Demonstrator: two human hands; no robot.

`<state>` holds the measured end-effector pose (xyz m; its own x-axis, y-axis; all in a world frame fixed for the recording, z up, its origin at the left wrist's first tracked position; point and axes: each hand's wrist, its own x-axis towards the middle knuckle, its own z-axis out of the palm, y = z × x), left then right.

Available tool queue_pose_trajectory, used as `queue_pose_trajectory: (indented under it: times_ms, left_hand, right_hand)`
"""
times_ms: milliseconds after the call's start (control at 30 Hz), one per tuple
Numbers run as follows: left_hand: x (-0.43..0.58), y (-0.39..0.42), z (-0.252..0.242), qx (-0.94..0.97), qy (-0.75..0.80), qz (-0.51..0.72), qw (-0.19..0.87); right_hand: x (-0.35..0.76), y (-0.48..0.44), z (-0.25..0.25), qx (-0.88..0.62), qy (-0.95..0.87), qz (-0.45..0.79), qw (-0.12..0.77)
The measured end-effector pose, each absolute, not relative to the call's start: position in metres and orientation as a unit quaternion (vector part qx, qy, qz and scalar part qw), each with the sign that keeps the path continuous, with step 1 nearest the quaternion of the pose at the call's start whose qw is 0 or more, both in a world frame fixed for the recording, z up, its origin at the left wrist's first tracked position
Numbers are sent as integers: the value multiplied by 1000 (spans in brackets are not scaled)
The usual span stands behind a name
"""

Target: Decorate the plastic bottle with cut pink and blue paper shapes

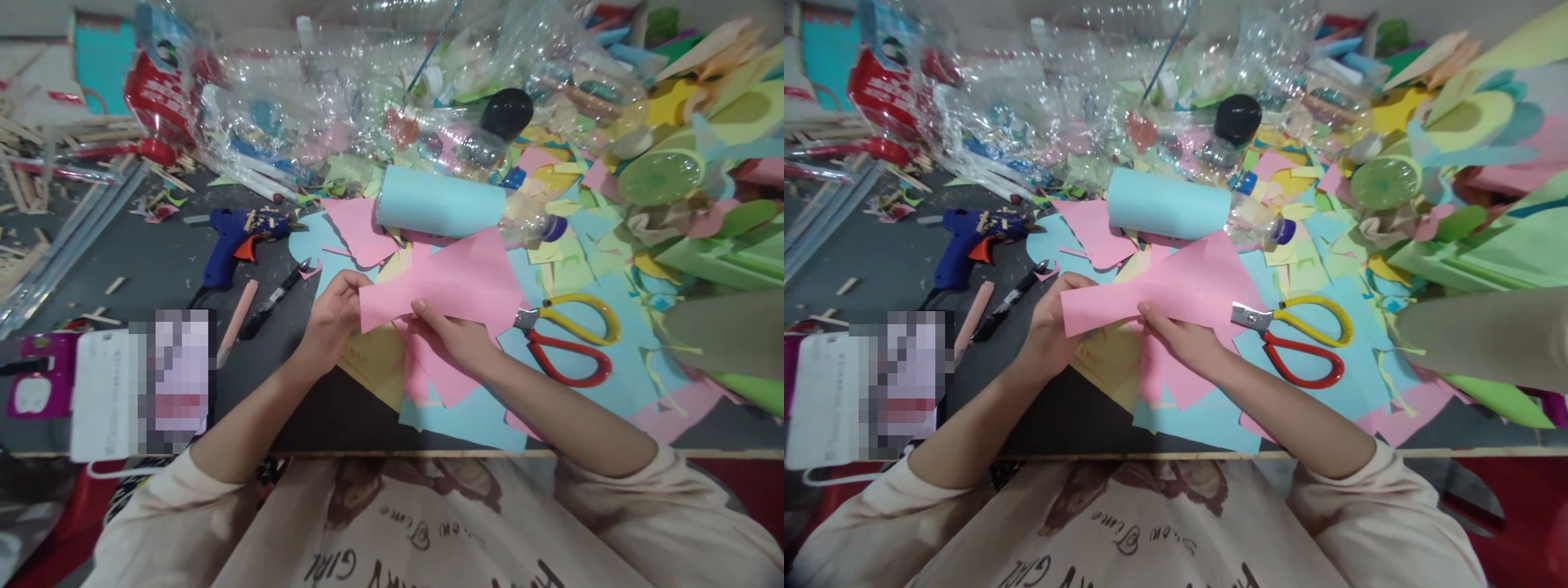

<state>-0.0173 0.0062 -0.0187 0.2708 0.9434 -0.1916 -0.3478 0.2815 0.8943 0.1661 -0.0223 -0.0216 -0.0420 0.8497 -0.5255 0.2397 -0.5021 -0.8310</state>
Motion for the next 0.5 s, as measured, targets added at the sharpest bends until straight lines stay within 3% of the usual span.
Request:
queue_pose_trajectory:
  times_ms: [233,500]
  left_hand:
    - [-17,2,-21,439,350,404,722]
    - [-15,0,-17,492,382,356,697]
  right_hand:
    - [167,-22,-18,-690,-385,588,175]
    - [170,-25,-33,-661,-421,570,247]
